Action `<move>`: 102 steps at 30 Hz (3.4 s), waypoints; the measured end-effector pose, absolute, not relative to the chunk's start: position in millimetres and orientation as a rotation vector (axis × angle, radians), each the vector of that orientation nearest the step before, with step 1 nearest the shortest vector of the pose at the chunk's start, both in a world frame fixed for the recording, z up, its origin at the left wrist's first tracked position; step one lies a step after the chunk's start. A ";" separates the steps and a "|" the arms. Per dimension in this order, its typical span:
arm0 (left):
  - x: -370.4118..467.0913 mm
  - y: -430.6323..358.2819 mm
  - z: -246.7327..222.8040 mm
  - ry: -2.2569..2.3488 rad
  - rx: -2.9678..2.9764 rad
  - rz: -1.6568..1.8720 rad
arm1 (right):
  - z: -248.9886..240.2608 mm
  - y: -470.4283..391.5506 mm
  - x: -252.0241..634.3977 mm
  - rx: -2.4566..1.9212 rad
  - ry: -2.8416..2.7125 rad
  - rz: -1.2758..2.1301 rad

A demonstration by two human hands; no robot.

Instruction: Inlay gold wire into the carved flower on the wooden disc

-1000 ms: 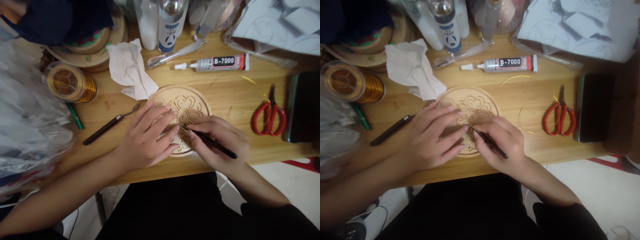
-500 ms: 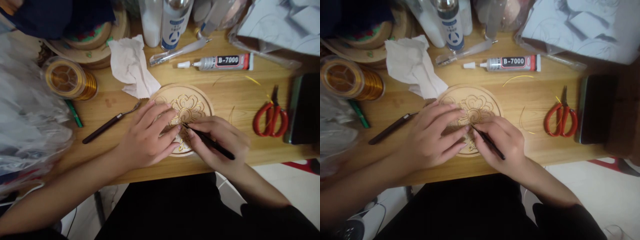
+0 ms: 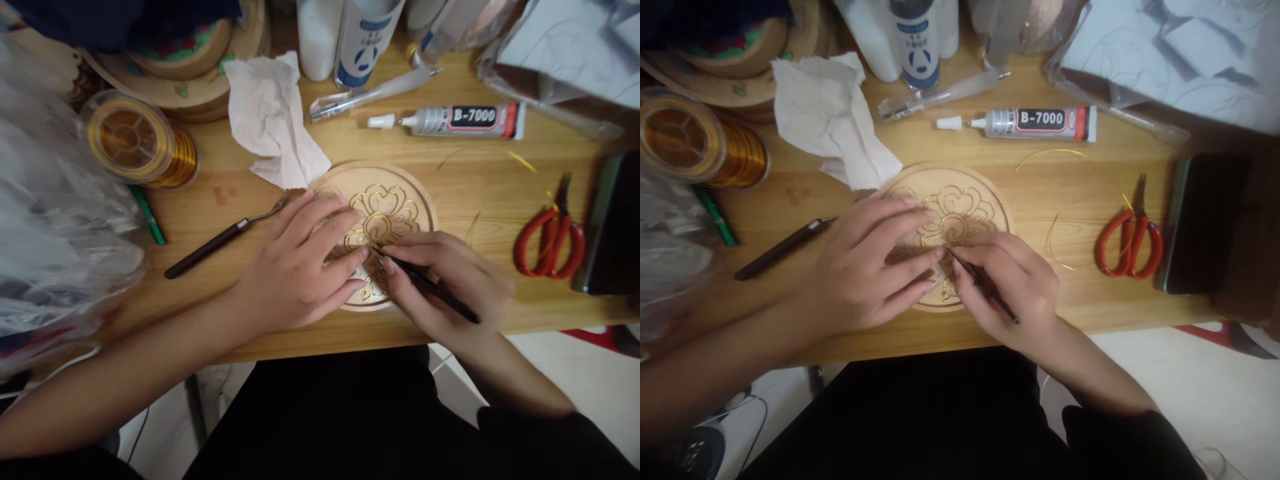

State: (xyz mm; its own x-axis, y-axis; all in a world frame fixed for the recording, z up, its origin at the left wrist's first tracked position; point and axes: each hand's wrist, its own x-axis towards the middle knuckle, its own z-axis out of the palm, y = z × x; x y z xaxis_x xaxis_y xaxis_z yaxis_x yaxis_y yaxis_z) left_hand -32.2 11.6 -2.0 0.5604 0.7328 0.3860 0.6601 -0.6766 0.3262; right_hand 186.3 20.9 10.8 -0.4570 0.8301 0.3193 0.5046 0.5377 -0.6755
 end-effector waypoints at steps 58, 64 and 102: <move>-29.8 10.6 0.8 1.150 2.890 0.742 | 27.1 79.5 201.7 -0.703 -2.443 1.089; -29.6 11.3 1.0 1.198 2.919 0.712 | 25.5 84.5 202.5 -0.631 -2.436 1.149; -30.4 13.0 -0.8 1.158 2.865 0.765 | 15.7 68.1 204.6 -0.783 -2.197 1.111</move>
State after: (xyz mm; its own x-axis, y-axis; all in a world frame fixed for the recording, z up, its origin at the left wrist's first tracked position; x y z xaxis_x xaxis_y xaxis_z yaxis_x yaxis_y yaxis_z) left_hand -30.4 13.0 -0.8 0.6200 0.6444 0.4476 0.6647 -0.7345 0.1368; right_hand 204.6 68.1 15.7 -0.6784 0.7041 0.2100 0.2484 0.4887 -0.8363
